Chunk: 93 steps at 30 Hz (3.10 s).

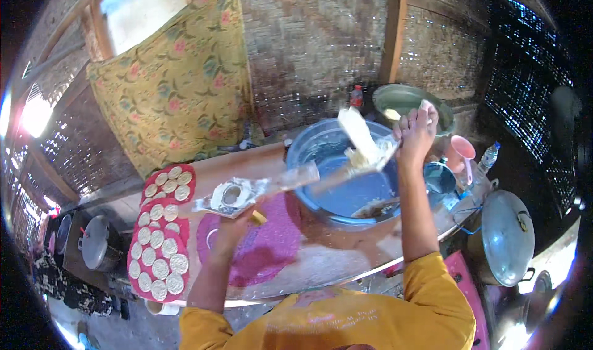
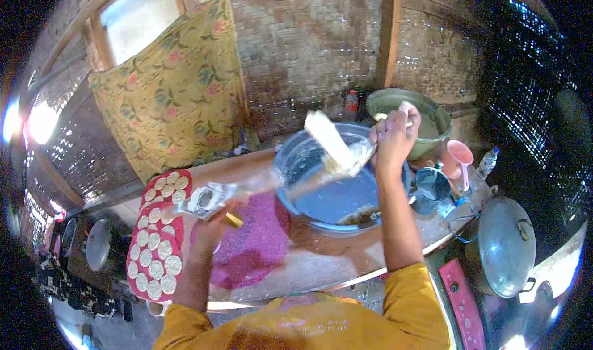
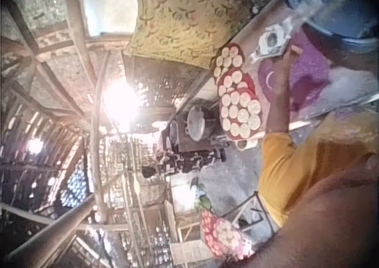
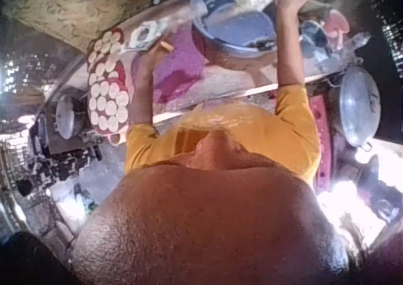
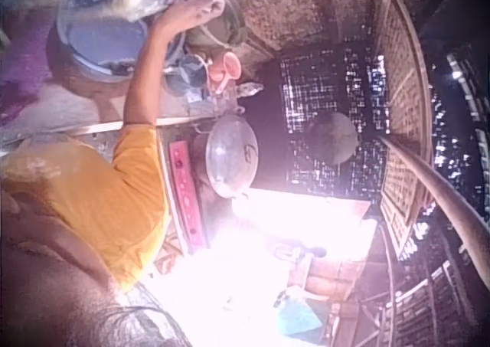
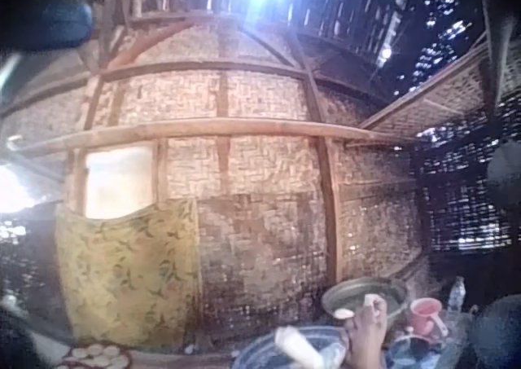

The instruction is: The person uses a wooden extruder to create circular patterns of dough on a mat, refilling the tool from a bowl with a spoon.

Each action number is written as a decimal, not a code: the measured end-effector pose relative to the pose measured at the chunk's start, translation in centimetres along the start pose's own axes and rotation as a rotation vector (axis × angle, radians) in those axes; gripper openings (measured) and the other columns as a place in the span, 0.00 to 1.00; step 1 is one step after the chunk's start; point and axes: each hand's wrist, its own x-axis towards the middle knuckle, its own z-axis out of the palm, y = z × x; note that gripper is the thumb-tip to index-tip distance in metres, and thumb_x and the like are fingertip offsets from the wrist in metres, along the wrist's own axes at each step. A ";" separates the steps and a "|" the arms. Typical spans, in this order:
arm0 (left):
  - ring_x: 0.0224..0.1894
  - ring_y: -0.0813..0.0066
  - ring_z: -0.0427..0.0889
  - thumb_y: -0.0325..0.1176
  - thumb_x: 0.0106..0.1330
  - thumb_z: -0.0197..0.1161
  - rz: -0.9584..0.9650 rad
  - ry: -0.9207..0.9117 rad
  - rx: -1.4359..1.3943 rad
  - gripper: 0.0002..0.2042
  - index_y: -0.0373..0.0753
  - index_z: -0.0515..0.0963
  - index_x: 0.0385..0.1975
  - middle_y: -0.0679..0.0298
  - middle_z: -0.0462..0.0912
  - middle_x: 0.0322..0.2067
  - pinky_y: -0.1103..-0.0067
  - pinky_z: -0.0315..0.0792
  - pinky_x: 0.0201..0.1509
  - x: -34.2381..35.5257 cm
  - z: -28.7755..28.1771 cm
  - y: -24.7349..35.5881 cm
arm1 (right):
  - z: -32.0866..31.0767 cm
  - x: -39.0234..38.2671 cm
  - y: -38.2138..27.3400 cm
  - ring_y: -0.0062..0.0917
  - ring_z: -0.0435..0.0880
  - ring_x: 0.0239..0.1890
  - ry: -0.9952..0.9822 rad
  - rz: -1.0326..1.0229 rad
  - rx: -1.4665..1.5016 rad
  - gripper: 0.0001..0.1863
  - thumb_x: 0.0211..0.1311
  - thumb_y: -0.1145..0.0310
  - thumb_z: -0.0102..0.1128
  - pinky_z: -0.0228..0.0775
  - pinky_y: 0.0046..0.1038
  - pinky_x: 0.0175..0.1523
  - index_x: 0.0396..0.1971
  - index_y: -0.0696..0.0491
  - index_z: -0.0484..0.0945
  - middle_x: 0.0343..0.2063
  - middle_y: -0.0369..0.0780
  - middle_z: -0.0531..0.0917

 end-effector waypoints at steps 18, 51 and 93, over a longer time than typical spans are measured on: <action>0.23 0.79 0.61 0.37 0.57 0.55 -0.107 -0.362 -0.996 0.08 0.43 0.65 0.26 0.69 0.61 0.23 0.81 0.61 0.23 10.8 14.3 10.8 | -14.4 -0.7 -3.2 0.37 0.82 0.37 -2.045 0.426 -2.081 0.13 0.55 0.62 0.49 0.69 0.42 0.47 0.30 0.52 0.81 0.31 0.46 0.82; 0.17 0.77 0.67 0.48 0.60 0.52 0.171 0.124 -0.952 0.13 0.45 0.66 0.30 0.67 0.66 0.26 0.78 0.68 0.14 9.2 14.9 3.2 | -11.4 6.0 -13.9 0.27 0.77 0.24 -1.492 0.280 -1.288 0.23 0.54 0.75 0.55 0.67 0.26 0.32 0.52 0.43 0.74 0.25 0.39 0.81; 0.43 0.64 0.70 0.36 0.66 0.48 0.545 0.217 0.411 0.17 0.36 0.69 0.52 0.56 0.73 0.42 0.69 0.64 0.49 18.0 19.5 -11.1 | -7.2 3.9 -4.7 0.40 0.83 0.31 -1.966 0.813 -1.977 0.18 0.56 0.68 0.47 0.74 0.42 0.35 0.46 0.45 0.76 0.29 0.49 0.81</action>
